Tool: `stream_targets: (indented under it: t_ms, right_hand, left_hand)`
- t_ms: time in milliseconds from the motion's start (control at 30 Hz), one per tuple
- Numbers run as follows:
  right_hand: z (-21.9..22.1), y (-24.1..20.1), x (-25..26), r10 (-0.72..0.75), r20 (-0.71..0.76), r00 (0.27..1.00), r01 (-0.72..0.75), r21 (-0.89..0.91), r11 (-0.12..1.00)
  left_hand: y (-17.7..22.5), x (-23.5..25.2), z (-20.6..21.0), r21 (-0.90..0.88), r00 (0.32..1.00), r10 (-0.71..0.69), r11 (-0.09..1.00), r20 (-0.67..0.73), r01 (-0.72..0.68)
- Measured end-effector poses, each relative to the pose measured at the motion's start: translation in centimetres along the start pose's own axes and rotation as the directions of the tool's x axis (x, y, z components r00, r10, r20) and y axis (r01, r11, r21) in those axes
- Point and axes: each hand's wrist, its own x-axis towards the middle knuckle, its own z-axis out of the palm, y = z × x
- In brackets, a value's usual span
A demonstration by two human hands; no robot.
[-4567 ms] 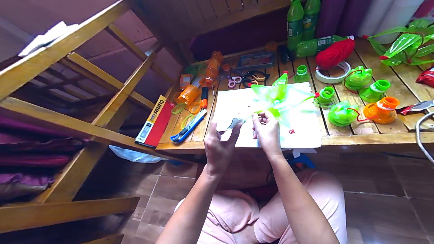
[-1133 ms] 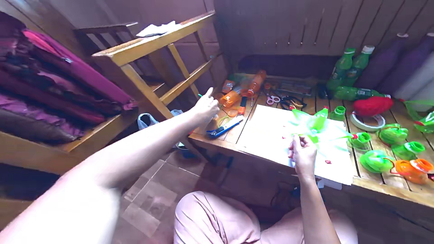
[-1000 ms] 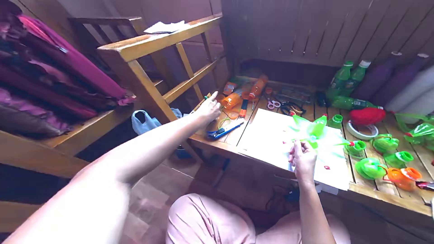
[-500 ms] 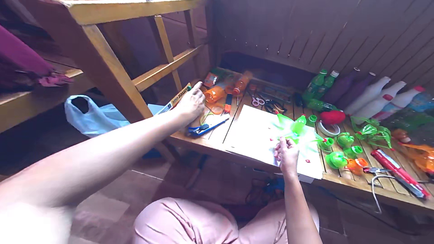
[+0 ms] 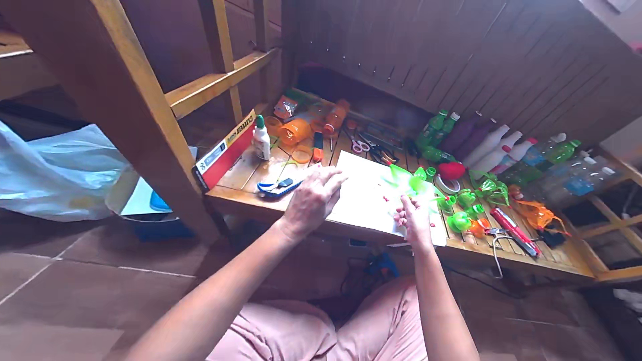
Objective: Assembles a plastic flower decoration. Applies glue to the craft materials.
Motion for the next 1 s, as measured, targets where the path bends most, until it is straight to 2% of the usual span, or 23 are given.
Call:
stream_targets:
  t_ms: [67,133,200,233,300,333,367,400,467,500,533,600,633,667,700,767,800,833,900,1000]
  right_hand:
    - [-1.0,0.1,-1.4,-0.026,-0.008,1.000,0.025,-0.065,0.998]
    - [-1.8,-0.4,-2.8,-0.199,0.023,0.980,0.198,-0.252,0.947]
    - [-1.6,-2.3,-3.1,-0.408,0.259,0.875,0.483,-0.478,0.733]
    - [-1.0,-3.8,-2.8,-0.430,0.425,0.797,0.604,-0.529,0.596]
    - [0.9,-7.2,-2.0,-0.298,0.678,0.672,0.732,-0.548,0.403]
    - [1.9,-8.7,-1.7,-0.212,0.733,0.646,0.751,-0.561,0.348]
    - [2.5,-10.0,-1.4,-0.105,0.766,0.634,0.756,-0.586,0.292]
    - [2.7,-10.8,-0.9,-0.006,0.795,0.606,0.771,-0.586,0.249]
    - [2.1,-10.1,2.2,0.112,0.893,0.437,0.852,-0.450,0.268]
    - [1.6,-10.0,3.3,0.113,0.926,0.361,0.877,-0.378,0.296]
    - [1.3,-9.9,4.0,0.101,0.937,0.333,0.891,-0.348,0.292]
    - [1.6,-10.2,3.8,0.047,0.931,0.362,0.906,-0.364,0.217]
    - [1.9,-10.7,3.1,0.032,0.922,0.386,0.911,-0.386,0.144]
    - [2.0,-11.2,2.5,0.033,0.914,0.404,0.911,-0.405,0.082]
    - [1.9,-11.3,2.4,0.075,0.915,0.396,0.913,-0.401,0.079]
    - [0.9,-11.2,3.5,0.054,0.963,0.266,0.948,-0.271,0.166]
    - [0.2,-12.0,3.7,0.017,0.971,0.240,0.940,-0.236,0.248]
    - [-0.5,-13.2,3.8,0.012,0.958,0.287,0.911,-0.277,0.305]
    - [-1.9,-15.3,5.4,0.021,0.890,0.456,0.847,-0.441,0.296]
    - [-2.9,-15.6,11.8,-0.070,0.742,0.666,0.742,-0.651,0.160]
  left_hand:
    - [0.0,0.2,-0.1,-0.047,0.999,-0.044,0.998,0.004,0.044]
    - [0.0,1.3,-0.4,-0.095,0.996,-0.084,0.992,0.032,0.087]
    - [0.8,3.8,-0.6,-0.198,0.989,-0.103,0.973,0.103,0.122]
    - [1.8,5.6,-0.5,-0.278,0.988,-0.076,0.954,0.137,0.112]
    - [4.7,9.1,-0.2,-0.475,0.977,0.033,0.877,0.211,0.073]
    - [6.1,10.5,0.0,-0.556,0.953,0.102,0.828,0.285,0.077]
    - [6.8,11.6,0.4,-0.589,0.901,0.165,0.800,0.401,0.115]
    - [6.7,12.3,0.8,-0.562,0.820,0.175,0.802,0.545,0.202]
    - [4.9,13.4,1.3,-0.344,0.610,0.072,0.875,0.789,0.342]
    - [4.2,14.1,1.3,-0.237,0.557,0.012,0.912,0.830,0.333]
    - [4.3,14.5,1.3,-0.207,0.595,-0.011,0.932,0.804,0.298]
    - [6.2,14.6,1.0,-0.368,0.765,0.069,0.902,0.640,0.226]
    - [7.4,14.8,1.0,-0.452,0.789,0.124,0.868,0.602,0.208]
    - [8.1,14.7,1.3,-0.495,0.777,0.147,0.837,0.612,0.232]
    - [7.8,14.5,1.8,-0.487,0.742,0.119,0.820,0.660,0.302]
    - [5.6,13.7,2.9,-0.410,0.676,0.025,0.811,0.736,0.416]
    - [4.2,13.4,3.3,-0.376,0.650,0.004,0.819,0.760,0.434]
    - [3.0,13.0,3.8,-0.338,0.632,-0.015,0.835,0.775,0.434]
    - [1.8,11.9,4.4,-0.299,0.654,-0.032,0.871,0.756,0.389]
    - [2.1,10.0,4.5,-0.349,0.824,-0.151,0.853,0.547,0.388]
